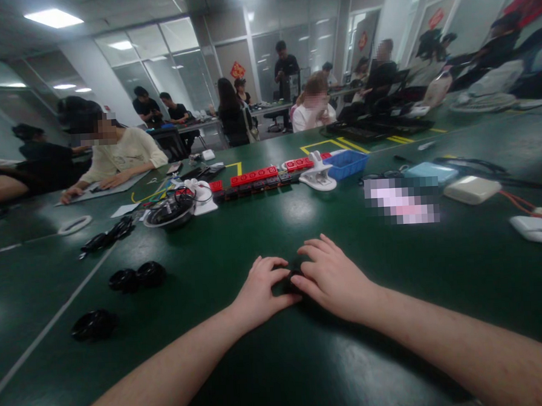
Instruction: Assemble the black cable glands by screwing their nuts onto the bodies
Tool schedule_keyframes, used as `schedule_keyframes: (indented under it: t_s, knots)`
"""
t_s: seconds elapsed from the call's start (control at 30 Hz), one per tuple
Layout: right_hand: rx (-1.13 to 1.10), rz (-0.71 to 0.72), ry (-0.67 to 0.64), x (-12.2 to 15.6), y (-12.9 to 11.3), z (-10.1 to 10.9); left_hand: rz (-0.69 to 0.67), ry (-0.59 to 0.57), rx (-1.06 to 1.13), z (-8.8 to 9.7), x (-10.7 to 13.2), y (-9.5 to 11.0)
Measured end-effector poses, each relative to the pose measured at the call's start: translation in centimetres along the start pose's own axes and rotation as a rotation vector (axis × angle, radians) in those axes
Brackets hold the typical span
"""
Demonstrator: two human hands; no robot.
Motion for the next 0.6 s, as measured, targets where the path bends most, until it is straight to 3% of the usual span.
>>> schedule_keyframes:
  t_s: [0.3, 0.6]
  knots:
    - [0.083, 0.051, -0.022, -0.17, -0.21, -0.02, -0.004, -0.016, -0.006, -0.14, -0.02, -0.14]
    - [0.031, 0.072, -0.037, -0.17, -0.31, -0.36, 0.004, -0.026, -0.003, -0.16, -0.11, -0.19]
Point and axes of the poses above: each hand's wrist, its own x-axis away from the middle knuckle, its own z-axis out of the back of the hand, y = z × x, the point moved 5 cm from there along -x, towards the middle knuckle, and after that the axes turned 7 degrees about z, right-handed, at the moved point
